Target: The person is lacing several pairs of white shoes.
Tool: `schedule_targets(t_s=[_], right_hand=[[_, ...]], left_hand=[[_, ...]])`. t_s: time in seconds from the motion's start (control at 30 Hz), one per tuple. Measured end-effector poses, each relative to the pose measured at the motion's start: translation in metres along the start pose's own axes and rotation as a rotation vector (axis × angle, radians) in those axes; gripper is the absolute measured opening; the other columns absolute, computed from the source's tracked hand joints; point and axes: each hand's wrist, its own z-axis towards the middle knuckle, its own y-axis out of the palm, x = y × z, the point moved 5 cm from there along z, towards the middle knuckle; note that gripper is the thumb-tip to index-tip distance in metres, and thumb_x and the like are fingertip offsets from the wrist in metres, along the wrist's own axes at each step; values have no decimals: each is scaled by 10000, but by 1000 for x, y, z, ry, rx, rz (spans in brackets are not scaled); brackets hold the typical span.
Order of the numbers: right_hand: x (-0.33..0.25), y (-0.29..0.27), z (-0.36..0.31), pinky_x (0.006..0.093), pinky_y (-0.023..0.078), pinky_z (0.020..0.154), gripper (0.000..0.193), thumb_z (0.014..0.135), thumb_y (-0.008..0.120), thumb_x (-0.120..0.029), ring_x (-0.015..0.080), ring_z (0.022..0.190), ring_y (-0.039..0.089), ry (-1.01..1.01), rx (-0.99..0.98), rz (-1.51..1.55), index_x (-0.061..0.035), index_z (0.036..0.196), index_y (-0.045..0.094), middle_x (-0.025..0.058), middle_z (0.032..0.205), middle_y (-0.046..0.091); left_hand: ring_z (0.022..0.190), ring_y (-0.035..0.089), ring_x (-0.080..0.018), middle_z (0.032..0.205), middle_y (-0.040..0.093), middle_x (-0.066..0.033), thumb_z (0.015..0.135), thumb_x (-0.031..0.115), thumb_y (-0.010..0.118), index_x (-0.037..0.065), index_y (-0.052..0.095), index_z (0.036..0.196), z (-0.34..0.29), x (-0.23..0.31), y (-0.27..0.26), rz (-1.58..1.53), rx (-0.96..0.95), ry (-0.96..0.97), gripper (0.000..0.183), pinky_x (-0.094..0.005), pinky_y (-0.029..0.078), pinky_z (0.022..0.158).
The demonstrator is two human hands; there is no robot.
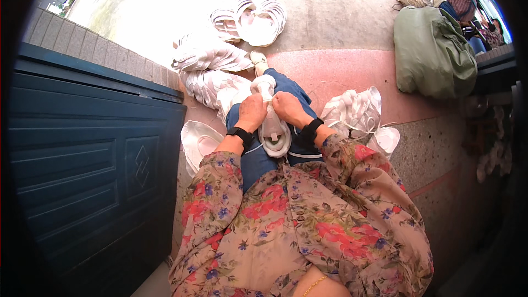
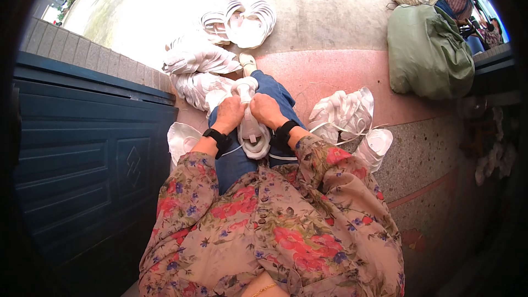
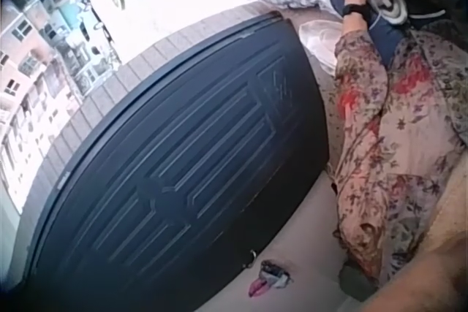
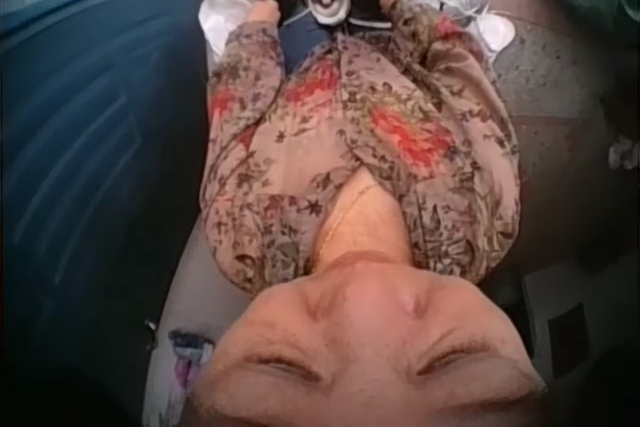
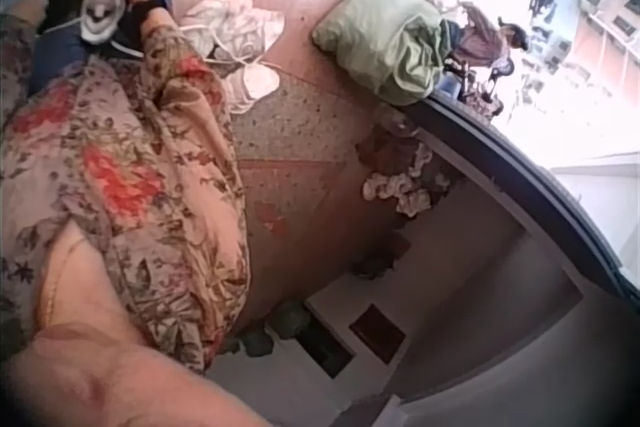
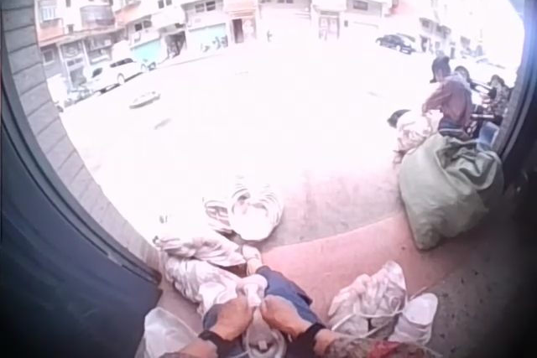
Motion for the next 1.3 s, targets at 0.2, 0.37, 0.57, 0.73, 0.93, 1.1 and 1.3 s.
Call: schedule_targets(t_s=[0.2, 0.37, 0.57, 0.73, 0.93, 1.1, 1.3], right_hand=[[4, 6, 2, 447, 438, 686, 279, 809, 433, -206, 394, 765, 563, 41, 34, -30, 30, 776, 579, 242, 767, 582], [12, 8, 14, 351, 454, 560, 225, 790, 528, -186, 235, 592, 565, 58, -281, 415, 28, 747, 584, 154, 665, 573], [5, -3, 13, 342, 463, 644, 159, 730, 583, -150, 283, 678, 606, -10, -13, 278, -7, 767, 642, 184, 724, 612], [-9, 3, 15, 367, 463, 685, 162, 749, 531, -119, 334, 754, 596, -94, 1, 208, -6, 822, 620, 204, 776, 610], [-1, -1, 10, 373, 463, 728, 219, 786, 466, -72, 343, 814, 592, -162, -11, 280, 22, 963, 555, 236, 837, 598], [2, -15, 0, 322, 462, 716, 274, 783, 552, -147, 260, 778, 597, -206, -27, 322, 21, 1000, 549, 147, 805, 615], [49, -80, -37, 208, 392, 468, 283, 784, 628, -209, 53, 553, 482, 136, -285, 496, -32, 1001, 585, -1, 679, 538]], left_hand=[[753, 596, -365, 766, 603, -217, 779, 179, 545, -10, 585, 782, -2, -2, 3, -26, 6, -11, 194, -435, 475, 668], [694, 609, -303, 750, 611, -202, 735, 204, 619, -25, 604, 860, -4, -17, 3, -287, -21, -49, 261, -362, 483, 643], [668, 620, -208, 723, 631, -141, 706, 166, 627, -11, 624, 882, -14, -22, 3, -551, 36, -103, 250, -292, 480, 642], [664, 620, -238, 727, 630, -153, 707, 163, 622, -5, 631, 856, -10, -20, 1, -352, -17, -61, 224, -308, 476, 637], [782, 586, -339, 791, 605, -183, 757, 197, 610, 8, 557, 806, -3, 1, -15, 37, 78, 100, 202, -422, 468, 669], [777, 568, -310, 763, 562, -158, 749, 117, 533, 26, 523, 770, 0, -5, -11, 180, 51, 402, 94, -401, 469, 680], [731, 530, -341, 778, 530, -163, 770, 65, 454, 32, 524, 746, -45, -147, -94, 252, 393, 31, 81, -443, 424, 618]])
